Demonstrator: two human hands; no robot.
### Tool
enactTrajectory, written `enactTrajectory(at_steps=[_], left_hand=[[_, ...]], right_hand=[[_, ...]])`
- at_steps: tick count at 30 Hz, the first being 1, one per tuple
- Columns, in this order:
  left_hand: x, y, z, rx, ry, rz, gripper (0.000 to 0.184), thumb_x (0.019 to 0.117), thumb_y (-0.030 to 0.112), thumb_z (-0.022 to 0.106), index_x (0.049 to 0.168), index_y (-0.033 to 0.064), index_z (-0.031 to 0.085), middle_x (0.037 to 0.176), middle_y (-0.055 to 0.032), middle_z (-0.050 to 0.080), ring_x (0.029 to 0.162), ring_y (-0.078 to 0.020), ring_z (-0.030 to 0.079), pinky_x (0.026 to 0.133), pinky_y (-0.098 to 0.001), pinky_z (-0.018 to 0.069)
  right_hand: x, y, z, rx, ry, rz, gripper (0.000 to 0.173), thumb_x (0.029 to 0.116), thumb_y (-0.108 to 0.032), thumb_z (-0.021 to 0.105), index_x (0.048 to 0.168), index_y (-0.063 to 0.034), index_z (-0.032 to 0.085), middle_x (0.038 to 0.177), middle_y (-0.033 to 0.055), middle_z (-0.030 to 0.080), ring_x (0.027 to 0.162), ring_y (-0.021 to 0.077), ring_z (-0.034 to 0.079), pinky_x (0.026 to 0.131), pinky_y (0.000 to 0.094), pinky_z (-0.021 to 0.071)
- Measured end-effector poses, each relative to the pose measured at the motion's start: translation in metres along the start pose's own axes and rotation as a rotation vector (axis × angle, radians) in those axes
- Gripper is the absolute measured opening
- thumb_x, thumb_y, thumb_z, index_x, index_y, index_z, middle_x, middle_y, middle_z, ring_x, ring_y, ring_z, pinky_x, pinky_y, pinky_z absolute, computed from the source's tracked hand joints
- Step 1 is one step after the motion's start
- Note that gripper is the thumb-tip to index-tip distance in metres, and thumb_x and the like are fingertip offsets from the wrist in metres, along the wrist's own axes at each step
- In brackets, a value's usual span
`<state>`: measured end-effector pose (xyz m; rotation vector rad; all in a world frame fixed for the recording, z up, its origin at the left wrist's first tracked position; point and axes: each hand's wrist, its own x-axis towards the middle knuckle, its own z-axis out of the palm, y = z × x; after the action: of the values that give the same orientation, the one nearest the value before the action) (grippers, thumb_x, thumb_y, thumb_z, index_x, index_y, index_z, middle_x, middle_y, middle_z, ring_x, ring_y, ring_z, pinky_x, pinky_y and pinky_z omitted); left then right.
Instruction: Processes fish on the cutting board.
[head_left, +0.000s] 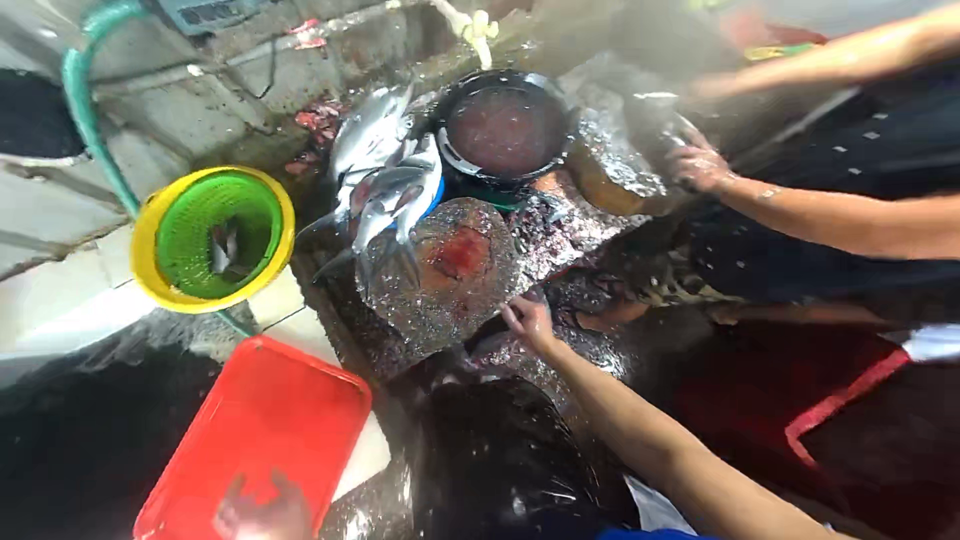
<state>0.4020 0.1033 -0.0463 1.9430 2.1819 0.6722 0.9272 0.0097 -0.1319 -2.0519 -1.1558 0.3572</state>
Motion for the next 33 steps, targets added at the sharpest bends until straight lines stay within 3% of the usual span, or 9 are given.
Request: enactTrajectory(at_steps=[3,7,12,16,20,25,29,31,33], left_hand=[[0.013,0.044,0.017,0.025,-0.049,-0.031,0.053,0.0975,0.031,0.067,0.138,-0.0017,0.057,0.139,-0.0308,0.056,0.131,-0.0463,0.054,0.108,-0.0597,0.0468],[0.029,0.028,0.054,0.139,0.009,-0.104,0.065,0.0997,0.046,0.06,0.143,-0.0023,0.053,0.142,-0.0329,0.053,0.136,-0.0517,0.047,0.114,-0.0618,0.0387],[0.016,0.031,0.128,0.243,-0.081,-0.204,0.073,0.1051,0.052,0.044,0.162,0.0093,0.029,0.167,-0.0309,0.018,0.152,-0.0547,0.018,0.12,-0.0695,0.02],[0.011,0.035,0.139,0.311,-0.074,-0.221,0.073,0.1062,0.053,0.038,0.163,0.0075,0.025,0.167,-0.0312,0.017,0.153,-0.0533,0.018,0.122,-0.0665,0.0189],[0.044,0.077,0.129,0.137,-0.089,-0.123,0.067,0.0983,0.041,0.061,0.15,0.0015,0.046,0.157,-0.0341,0.034,0.143,-0.0583,0.033,0.11,-0.0736,0.0305],[0.129,0.222,0.159,-0.18,-0.223,0.337,0.044,0.0989,0.029,0.062,0.134,0.0011,0.063,0.127,-0.021,0.068,0.124,-0.0387,0.062,0.11,-0.0543,0.0467],[0.183,0.309,0.209,0.003,-0.397,0.375,0.056,0.0998,0.036,0.061,0.146,0.0063,0.053,0.139,-0.0231,0.06,0.134,-0.0413,0.054,0.113,-0.0566,0.0422],[0.203,0.322,0.23,0.116,-0.518,0.283,0.069,0.0967,0.039,0.067,0.152,0.0046,0.045,0.148,-0.0273,0.051,0.14,-0.0446,0.046,0.115,-0.0593,0.0379],[0.211,0.328,0.247,0.177,-0.556,0.234,0.072,0.0926,0.038,0.073,0.149,0.0022,0.046,0.142,-0.0296,0.054,0.134,-0.0472,0.05,0.112,-0.0618,0.0401]], right_hand=[[0.052,0.003,-0.008,-0.031,0.027,-0.013,0.042,0.1043,-0.04,0.053,0.093,-0.005,0.073,0.072,0.0087,0.068,0.065,0.0219,0.067,0.064,0.0477,0.0577],[0.08,0.009,-0.01,-0.065,-0.019,0.005,0.046,0.1057,-0.043,0.05,0.101,-0.0035,0.073,0.076,0.0125,0.069,0.068,0.0256,0.068,0.068,0.0515,0.0565],[0.08,0.028,-0.015,-0.198,-0.084,0.141,0.047,0.1051,-0.043,0.049,0.101,-0.0042,0.074,0.077,0.0139,0.07,0.072,0.0311,0.07,0.072,0.0576,0.056],[0.117,0.036,-0.023,-0.294,-0.03,0.26,0.043,0.107,-0.038,0.047,0.118,-0.0056,0.072,0.1,0.0177,0.075,0.095,0.0346,0.073,0.087,0.0593,0.056],[0.19,0.047,-0.026,-0.292,-0.056,0.318,0.046,0.1092,-0.034,0.041,0.136,-0.0046,0.064,0.134,0.0207,0.065,0.129,0.036,0.06,0.112,0.0545,0.0451],[0.267,0.049,-0.013,-0.284,-0.069,0.304,0.041,0.1077,-0.031,0.048,0.138,-0.0069,0.062,0.136,0.0204,0.064,0.128,0.0383,0.06,0.109,0.0604,0.0461],[0.291,0.014,0.001,-0.223,-0.054,0.109,0.034,0.1019,-0.022,0.059,0.133,-0.0078,0.064,0.128,0.0166,0.068,0.119,0.0319,0.066,0.103,0.0554,0.0524],[0.289,-0.006,0.012,-0.162,-0.099,0.045,0.036,0.1002,-0.02,0.06,0.132,-0.0052,0.064,0.125,0.0174,0.069,0.116,0.0309,0.067,0.102,0.0527,0.0538],[0.281,-0.019,0.018,-0.115,-0.144,0.089,0.037,0.1009,-0.022,0.06,0.133,-0.0048,0.064,0.125,0.0163,0.069,0.116,0.0284,0.068,0.104,0.0497,0.0541]])
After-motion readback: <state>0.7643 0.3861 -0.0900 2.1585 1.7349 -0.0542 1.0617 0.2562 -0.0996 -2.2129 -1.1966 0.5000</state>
